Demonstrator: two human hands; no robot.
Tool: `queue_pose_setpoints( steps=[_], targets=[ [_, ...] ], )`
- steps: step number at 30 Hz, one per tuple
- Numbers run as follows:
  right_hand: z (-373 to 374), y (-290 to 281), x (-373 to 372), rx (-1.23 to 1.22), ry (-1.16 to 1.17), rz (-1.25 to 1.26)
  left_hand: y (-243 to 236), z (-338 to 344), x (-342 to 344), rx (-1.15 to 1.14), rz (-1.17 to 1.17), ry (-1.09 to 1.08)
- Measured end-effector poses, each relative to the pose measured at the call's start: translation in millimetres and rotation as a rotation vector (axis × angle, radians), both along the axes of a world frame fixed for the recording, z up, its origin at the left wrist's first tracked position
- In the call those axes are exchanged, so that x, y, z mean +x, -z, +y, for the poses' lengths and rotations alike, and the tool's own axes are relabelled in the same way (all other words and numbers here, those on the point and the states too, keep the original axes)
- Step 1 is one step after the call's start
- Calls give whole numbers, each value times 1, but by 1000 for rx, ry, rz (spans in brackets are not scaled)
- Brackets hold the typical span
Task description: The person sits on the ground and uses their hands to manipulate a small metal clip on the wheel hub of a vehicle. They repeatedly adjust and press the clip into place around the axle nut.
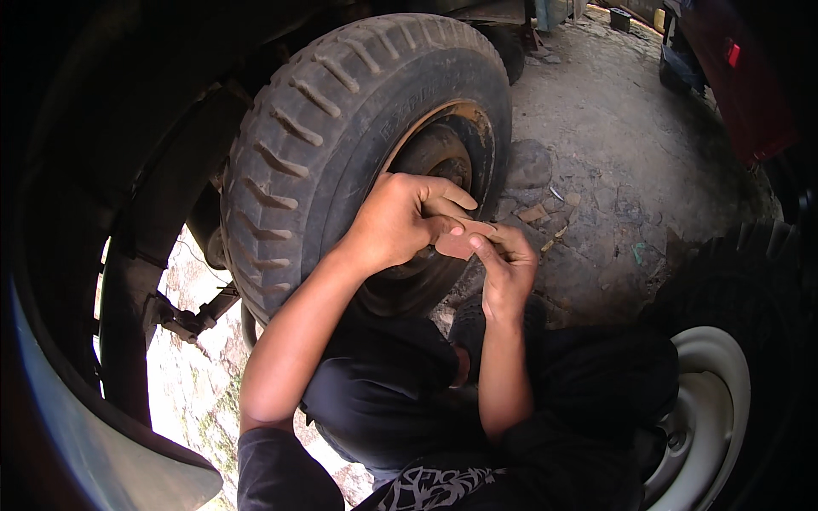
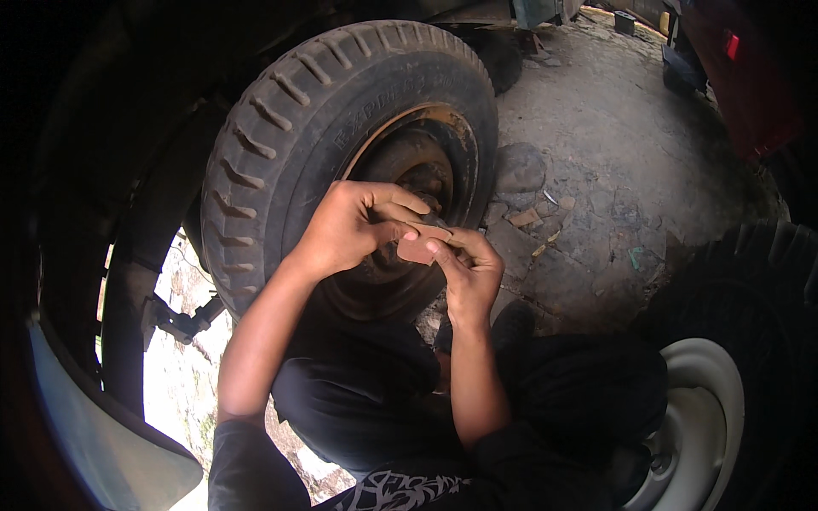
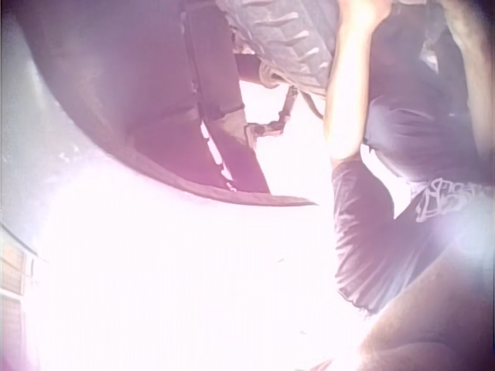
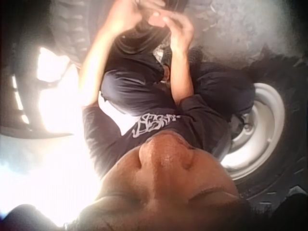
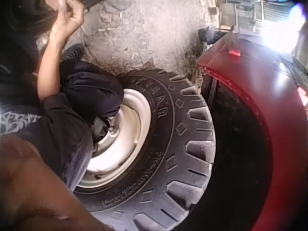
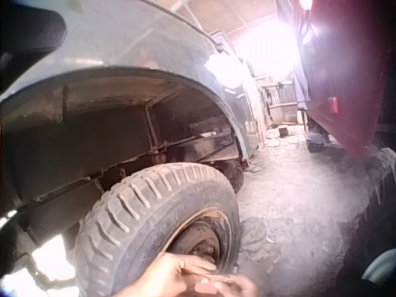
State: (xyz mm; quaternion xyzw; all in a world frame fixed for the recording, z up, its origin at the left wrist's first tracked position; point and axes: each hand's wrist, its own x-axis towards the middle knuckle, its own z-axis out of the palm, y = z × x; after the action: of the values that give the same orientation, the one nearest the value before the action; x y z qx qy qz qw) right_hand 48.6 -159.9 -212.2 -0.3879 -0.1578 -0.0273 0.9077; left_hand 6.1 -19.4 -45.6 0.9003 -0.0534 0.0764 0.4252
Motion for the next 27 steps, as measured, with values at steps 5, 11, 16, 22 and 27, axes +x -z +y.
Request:
queue_pose_setpoints(
  steps=[5, 11, 16, 22, 27],
  targets=[
    [0, -6, 3, -25, -13, -9, -9, -2, 4, -3, 41, -90],
    [-1, -2, 6, -71, 15, -30, -10, -2, 4, 51, 23, -115],
    [-2, 5, 11, -89, 59, -56, -10, -2, 4, 92, -3, -63],
    [-2, 2, 13, -59, 36, -67, -13, -2, 3, 66, 34, -79],
    [-4, -5, 12, -48, 18, -30, -9, -2, 4, -4, -1, -78]
  ],
)
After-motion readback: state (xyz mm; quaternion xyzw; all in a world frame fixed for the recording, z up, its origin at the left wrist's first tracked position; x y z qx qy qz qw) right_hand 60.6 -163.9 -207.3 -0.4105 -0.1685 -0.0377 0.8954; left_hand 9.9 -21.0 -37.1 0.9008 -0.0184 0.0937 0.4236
